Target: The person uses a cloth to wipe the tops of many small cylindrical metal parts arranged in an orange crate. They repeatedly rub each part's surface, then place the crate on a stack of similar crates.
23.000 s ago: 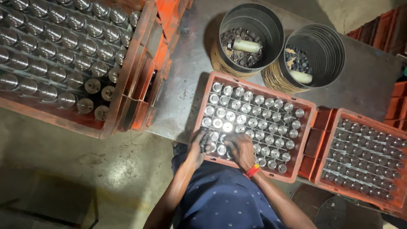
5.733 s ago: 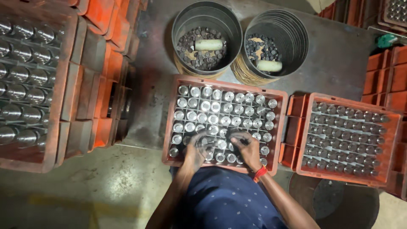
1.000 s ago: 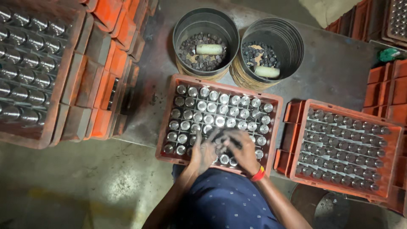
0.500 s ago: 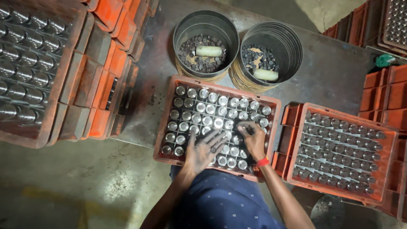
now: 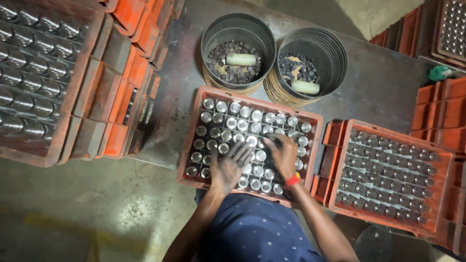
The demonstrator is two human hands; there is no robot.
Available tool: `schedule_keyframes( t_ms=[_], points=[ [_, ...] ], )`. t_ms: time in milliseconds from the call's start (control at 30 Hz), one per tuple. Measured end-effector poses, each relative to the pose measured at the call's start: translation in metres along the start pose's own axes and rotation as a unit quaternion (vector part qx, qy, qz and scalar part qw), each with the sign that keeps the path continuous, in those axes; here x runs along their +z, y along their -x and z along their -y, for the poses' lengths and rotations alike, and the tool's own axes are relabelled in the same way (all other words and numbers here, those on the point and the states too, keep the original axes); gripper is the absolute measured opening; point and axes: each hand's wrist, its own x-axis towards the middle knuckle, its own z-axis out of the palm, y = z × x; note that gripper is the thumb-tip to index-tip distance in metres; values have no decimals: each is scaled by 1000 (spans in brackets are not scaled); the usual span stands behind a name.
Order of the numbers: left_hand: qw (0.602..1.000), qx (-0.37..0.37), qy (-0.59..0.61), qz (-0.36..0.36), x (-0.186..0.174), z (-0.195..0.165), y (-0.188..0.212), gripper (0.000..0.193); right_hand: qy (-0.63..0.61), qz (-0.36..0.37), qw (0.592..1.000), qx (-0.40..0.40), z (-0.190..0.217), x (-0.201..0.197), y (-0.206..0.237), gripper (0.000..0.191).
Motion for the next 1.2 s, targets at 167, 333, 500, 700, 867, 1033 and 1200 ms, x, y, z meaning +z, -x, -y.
schedule_keyframes(
  t_ms=[167,333,500,700,867,1033,1200],
  points=[
    [999,-34,3,-22,1,3,-1,108,-80,150,964,-204,20,0,44,33],
    [997,-57,-38,-28,-4,5,0,99,-113,93,988,-53,-2,8,38,22],
    [998,-25,-50,-37,-8,-4,2,98,-63,-27,997,27,-42,6,1,16],
    [995,-24,-66,-68,-6,-17,7,92,50,17,999,-4,-50,15,-39,23],
    [996,-23,-59,-67,-6,-29,10,89,45,42,998,15,-30,2,-54,26],
    [996,-13,-68,-59,-21,-45,16,88,-93,-99,990,25,21,-8,-90,16],
    [998,-18,-57,-37,-40,-54,15,83,-41,8,993,-106,57,18,-200,26]
  ],
)
